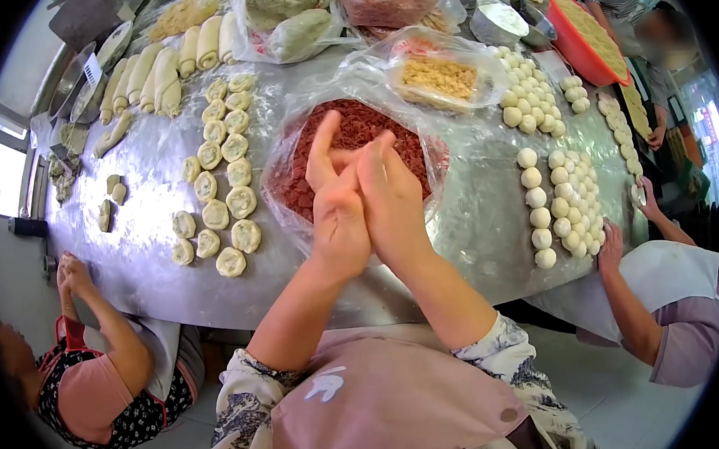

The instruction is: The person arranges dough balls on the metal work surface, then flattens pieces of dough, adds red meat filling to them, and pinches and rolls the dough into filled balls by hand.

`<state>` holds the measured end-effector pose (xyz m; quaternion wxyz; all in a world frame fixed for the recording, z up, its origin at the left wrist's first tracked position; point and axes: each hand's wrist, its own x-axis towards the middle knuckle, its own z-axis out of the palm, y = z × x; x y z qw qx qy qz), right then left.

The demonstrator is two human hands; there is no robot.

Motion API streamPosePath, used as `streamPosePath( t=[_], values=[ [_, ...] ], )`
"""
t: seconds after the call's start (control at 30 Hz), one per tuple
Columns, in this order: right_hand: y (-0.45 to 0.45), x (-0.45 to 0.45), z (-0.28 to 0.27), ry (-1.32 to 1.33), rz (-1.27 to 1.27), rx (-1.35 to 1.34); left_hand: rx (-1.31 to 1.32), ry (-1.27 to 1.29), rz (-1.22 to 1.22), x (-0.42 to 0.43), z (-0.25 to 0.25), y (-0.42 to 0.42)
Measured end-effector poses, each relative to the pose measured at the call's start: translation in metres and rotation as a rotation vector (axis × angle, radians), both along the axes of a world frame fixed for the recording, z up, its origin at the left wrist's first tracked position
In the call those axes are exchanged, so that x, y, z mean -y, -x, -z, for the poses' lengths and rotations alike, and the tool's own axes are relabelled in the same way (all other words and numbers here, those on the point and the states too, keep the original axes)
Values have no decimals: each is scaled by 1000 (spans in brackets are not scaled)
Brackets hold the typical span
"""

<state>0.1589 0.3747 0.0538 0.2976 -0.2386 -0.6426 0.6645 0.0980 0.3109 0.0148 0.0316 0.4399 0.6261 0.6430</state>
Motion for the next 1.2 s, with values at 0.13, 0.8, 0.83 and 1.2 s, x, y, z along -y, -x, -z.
streamPosePath(
  t=[0.13,0.8,0.83,1.2],
  values=[
    [0,-12,7,-75,117,-36,560,-101,182,4,-15,-6],
    [-2,-9,2,6,-214,-427,915,-328,10,-10,-40,-2],
    [-8,-5,1,26,-215,-384,970,-369,21,-7,-41,3],
    [-22,6,8,-73,-189,-106,788,-371,320,11,-43,8]
  ],
)
